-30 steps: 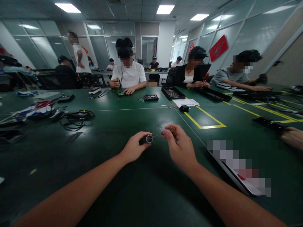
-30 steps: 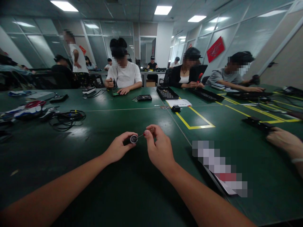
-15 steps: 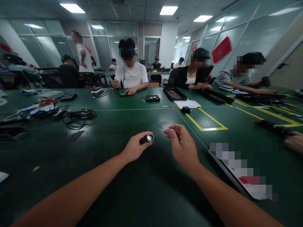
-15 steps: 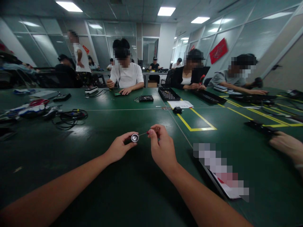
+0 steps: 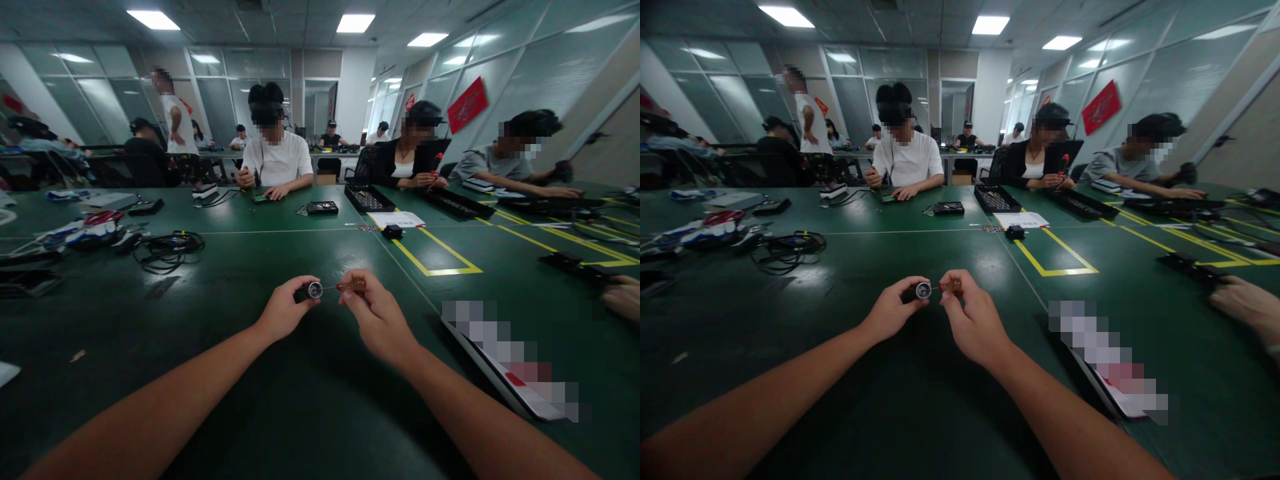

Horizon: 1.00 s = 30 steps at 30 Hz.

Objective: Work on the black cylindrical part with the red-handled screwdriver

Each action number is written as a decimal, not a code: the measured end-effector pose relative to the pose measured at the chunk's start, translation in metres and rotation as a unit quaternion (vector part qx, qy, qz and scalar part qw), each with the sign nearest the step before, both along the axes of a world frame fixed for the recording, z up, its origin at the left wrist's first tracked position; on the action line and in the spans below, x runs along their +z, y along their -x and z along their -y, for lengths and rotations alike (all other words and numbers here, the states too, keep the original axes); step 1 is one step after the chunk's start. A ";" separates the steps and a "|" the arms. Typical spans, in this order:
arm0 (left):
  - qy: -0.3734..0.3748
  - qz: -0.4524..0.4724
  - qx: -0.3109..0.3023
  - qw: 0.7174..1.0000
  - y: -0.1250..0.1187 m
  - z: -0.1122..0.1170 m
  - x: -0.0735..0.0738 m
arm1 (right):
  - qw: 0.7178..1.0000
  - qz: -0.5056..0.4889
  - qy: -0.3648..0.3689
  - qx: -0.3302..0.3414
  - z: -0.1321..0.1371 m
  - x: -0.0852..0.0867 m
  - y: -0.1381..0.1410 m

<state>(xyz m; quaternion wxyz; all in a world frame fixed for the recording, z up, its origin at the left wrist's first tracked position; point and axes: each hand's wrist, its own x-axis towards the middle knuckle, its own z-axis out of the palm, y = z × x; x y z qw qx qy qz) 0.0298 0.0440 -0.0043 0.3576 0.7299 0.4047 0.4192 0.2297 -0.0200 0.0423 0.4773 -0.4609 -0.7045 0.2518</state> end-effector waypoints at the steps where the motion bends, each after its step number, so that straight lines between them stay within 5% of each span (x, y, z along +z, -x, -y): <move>1: 0.001 0.003 0.001 1.000 0.000 0.000 0.000 | 1.000 0.002 -0.002 0.008 0.001 0.000 0.000; 11: 0.006 0.007 0.004 1.000 -0.001 0.000 0.000 | 0.997 0.028 -0.003 -0.069 0.003 0.002 0.004; 30: -0.012 0.009 0.006 1.000 0.002 -0.003 -0.005 | 0.997 0.013 0.001 -0.079 0.003 0.002 0.006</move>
